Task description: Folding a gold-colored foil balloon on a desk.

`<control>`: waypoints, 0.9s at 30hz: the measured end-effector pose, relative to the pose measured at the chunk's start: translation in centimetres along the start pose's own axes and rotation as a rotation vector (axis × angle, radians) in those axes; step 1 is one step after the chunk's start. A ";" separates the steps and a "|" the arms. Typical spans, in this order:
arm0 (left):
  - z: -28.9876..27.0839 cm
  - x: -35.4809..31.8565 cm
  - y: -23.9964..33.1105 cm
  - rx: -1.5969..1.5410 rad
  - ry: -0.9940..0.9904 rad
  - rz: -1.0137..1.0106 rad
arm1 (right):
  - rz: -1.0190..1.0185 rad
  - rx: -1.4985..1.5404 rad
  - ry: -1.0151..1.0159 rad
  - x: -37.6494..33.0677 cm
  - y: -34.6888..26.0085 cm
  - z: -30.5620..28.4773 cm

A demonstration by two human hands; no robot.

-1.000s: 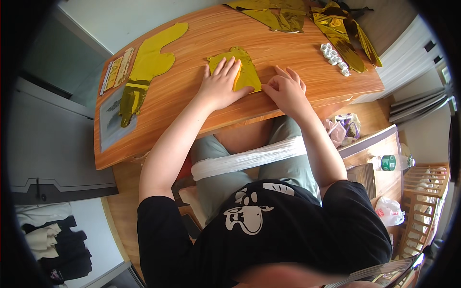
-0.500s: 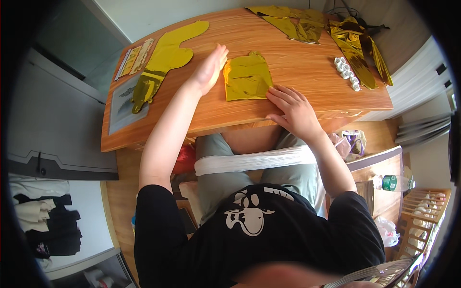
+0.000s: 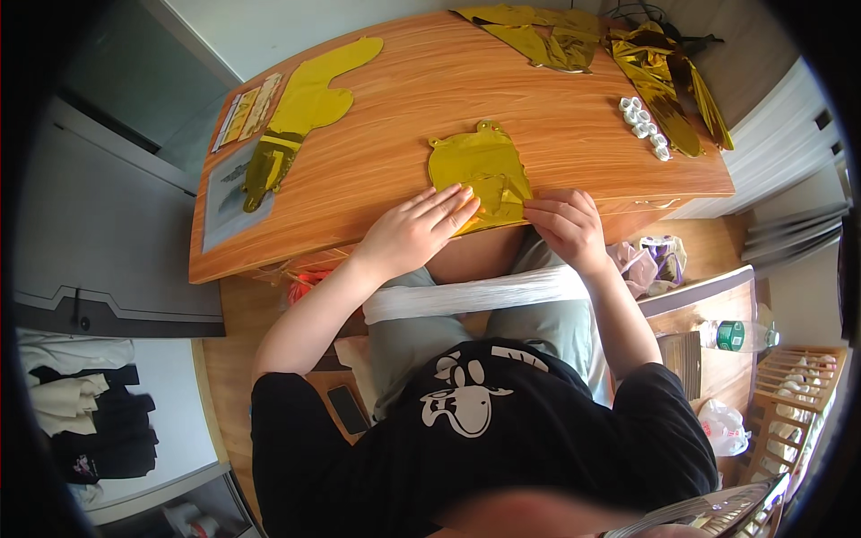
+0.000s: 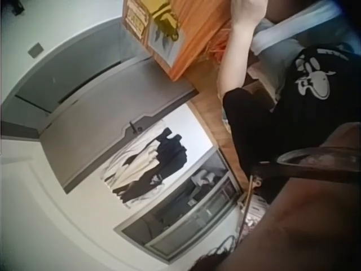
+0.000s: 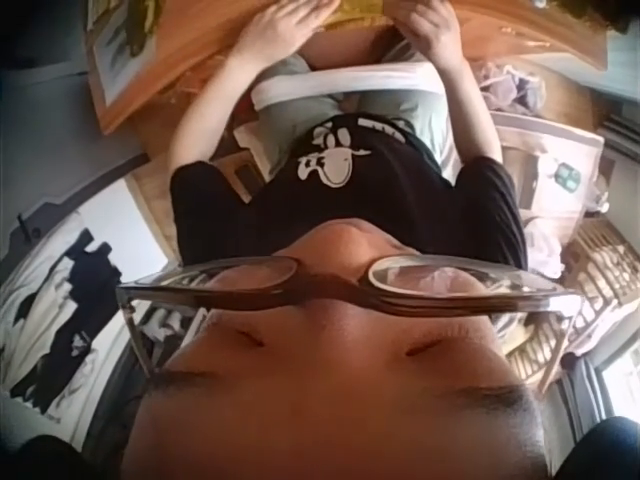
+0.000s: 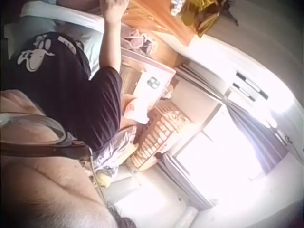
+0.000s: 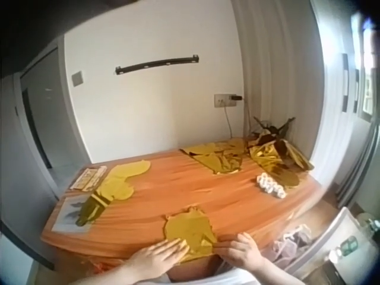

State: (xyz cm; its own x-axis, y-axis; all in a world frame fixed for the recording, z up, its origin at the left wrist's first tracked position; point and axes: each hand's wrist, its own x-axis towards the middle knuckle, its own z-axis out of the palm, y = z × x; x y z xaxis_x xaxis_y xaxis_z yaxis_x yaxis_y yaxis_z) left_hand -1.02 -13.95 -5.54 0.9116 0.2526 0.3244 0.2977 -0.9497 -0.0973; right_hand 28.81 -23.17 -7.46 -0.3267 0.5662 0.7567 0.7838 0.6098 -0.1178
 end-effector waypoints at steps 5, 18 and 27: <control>-0.1 0.0 0.0 -0.070 0.001 0.003 | -0.032 -0.005 0.050 -0.3 0.4 -0.1; -9.2 1.9 -1.6 -0.867 -0.130 -0.424 | 0.206 0.369 0.029 8.5 -1.6 -5.6; -5.4 5.7 -9.6 -0.459 -0.256 -0.573 | 0.847 0.658 -0.551 13.5 7.8 2.3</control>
State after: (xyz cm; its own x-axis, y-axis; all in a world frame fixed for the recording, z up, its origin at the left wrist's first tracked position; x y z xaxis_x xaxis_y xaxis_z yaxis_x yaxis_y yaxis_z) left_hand -0.20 -4.40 2.32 0.7047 0.7090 -0.0266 0.6459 -0.6255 0.4376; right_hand 29.34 -9.48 0.36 -0.1467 0.9862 -0.0766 0.4914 0.0054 -0.8709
